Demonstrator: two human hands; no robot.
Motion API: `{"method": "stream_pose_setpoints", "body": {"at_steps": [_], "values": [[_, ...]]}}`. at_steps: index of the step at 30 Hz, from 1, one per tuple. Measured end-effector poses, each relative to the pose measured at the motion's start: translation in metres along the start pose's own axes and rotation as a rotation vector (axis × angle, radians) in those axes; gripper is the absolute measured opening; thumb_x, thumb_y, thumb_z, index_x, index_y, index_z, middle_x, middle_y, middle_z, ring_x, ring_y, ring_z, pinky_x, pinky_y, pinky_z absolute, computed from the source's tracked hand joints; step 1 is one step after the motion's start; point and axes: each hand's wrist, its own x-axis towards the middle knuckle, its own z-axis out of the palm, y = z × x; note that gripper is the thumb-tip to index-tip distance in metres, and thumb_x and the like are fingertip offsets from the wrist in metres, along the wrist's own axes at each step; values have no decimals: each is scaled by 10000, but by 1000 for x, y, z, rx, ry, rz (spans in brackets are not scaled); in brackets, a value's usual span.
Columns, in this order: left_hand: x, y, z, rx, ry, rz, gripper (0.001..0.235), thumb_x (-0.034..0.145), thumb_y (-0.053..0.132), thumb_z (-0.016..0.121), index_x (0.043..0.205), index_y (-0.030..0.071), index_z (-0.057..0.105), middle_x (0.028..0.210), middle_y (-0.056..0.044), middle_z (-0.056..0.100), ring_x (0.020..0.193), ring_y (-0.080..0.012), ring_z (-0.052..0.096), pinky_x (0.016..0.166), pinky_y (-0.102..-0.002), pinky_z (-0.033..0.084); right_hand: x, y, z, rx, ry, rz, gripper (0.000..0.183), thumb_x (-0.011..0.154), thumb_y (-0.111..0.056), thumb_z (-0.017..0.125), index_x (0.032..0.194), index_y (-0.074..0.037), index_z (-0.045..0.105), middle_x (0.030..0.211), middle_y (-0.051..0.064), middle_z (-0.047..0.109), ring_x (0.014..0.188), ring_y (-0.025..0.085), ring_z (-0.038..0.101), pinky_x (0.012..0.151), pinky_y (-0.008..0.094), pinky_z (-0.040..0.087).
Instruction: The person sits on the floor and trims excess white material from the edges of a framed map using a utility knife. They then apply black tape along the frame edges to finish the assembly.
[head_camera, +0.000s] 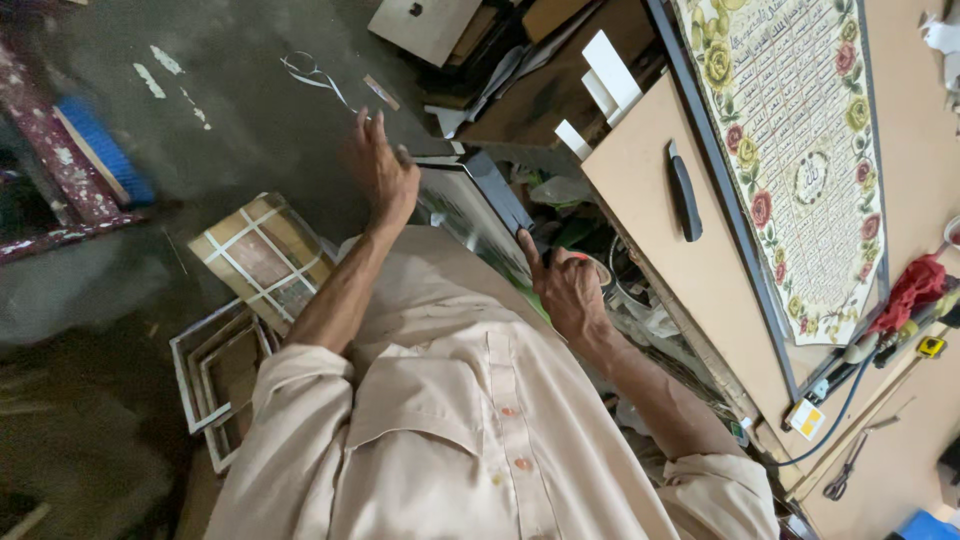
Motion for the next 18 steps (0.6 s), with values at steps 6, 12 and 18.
{"method": "stream_pose_setpoints", "body": {"at_steps": [6, 12, 18], "values": [[-37, 30, -22, -833, -560, 118, 724, 854, -37, 564, 1562, 45, 436, 1564, -215, 500, 1464, -363, 461, 1234, -428, 331, -1, 3, -2, -89, 82, -3, 834, 842, -150, 582, 1615, -95, 272, 856, 189, 608, 700, 352, 641, 472, 521, 463], [-6, 22, -1, -799, -656, 153, 693, 750, 56, 653, 1439, 52, 574, 1457, -191, 591, 1386, -342, 534, 1203, -394, 382, 4, 8, -7, -96, -33, 10, 808, 895, -125, 555, 1640, -101, 242, 869, 194, 623, 632, 311, 636, 454, 536, 466], [55, 12, 15, -527, -1035, 406, 757, 709, 135, 812, 1423, 83, 567, 1515, -188, 476, 1454, -356, 397, 1220, -421, 323, 2, 5, -2, -84, -10, 29, 806, 895, -158, 546, 1637, -124, 232, 864, 198, 630, 658, 313, 625, 497, 524, 481]]}}
